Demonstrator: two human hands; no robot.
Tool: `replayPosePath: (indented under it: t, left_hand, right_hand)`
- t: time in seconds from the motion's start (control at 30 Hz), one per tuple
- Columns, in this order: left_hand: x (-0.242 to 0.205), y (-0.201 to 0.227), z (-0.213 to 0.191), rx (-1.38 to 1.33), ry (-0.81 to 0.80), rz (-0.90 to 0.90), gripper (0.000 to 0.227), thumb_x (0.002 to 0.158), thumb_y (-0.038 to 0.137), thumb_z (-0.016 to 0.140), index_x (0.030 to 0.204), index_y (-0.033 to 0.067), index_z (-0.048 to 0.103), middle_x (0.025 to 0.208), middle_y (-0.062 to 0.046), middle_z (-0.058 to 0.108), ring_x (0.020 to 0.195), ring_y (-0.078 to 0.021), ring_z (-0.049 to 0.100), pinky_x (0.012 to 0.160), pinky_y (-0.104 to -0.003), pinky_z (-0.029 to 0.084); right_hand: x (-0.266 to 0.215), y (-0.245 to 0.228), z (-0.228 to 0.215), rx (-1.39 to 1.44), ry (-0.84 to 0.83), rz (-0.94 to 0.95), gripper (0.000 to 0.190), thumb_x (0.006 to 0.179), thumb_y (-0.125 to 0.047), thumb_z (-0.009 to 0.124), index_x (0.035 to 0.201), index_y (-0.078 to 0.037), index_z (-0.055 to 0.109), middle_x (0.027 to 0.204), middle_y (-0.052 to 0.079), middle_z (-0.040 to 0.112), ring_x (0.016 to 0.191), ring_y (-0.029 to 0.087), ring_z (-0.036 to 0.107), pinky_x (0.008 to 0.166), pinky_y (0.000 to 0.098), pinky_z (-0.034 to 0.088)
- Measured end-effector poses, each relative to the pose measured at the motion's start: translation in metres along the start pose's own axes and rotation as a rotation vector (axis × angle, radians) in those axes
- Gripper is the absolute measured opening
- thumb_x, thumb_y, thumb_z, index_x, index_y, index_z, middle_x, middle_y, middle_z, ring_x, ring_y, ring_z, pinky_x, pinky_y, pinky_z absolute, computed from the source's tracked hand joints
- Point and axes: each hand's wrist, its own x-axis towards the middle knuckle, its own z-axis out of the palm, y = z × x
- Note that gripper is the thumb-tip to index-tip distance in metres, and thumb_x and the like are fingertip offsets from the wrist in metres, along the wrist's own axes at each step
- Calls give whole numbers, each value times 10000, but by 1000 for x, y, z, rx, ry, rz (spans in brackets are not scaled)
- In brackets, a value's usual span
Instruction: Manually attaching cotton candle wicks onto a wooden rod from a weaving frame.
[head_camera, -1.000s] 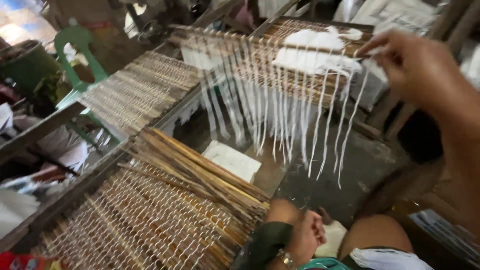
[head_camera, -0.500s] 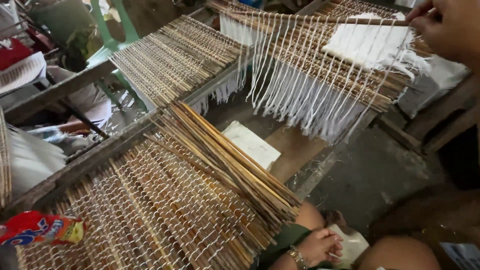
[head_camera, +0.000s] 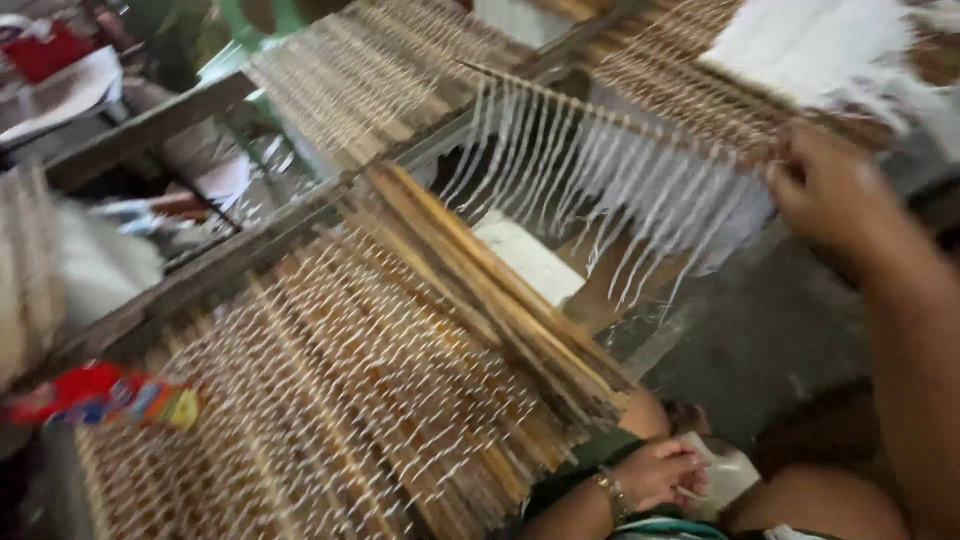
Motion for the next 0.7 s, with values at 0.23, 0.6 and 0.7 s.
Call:
replayPosePath:
  t: [0.23,0.6,0.7]
  left_hand:
    - [-6,14,3,-57,-126,-46,234,1149,279,651,1251,69,644,956,-59,705,828,-162,713,696,-328,624]
    - [-6,6,-1,-111,-161,48,256,1148,257,683,1241,23,633,980,-104,694,852,-189,719,712,-334,639]
    - [-7,6,2,-78,-122,4,247,1141,277,677,1218,45,641,970,-85,689,848,-197,712,710,-346,638]
  right_hand:
    - [-82,-76,82,122,-258,256,373,1001,-46,514,1298,-158,708,980,112,709,600,239,575,603,417,450]
    - [-126,-114,116,246,-349,248,385,1047,-114,432,1398,-129,590,1274,163,582,1137,308,632,911,489,519]
    - [-129,-109,116,242,-344,279,401,1053,-130,423,1427,-126,567,1307,158,567,1057,308,663,847,478,526]
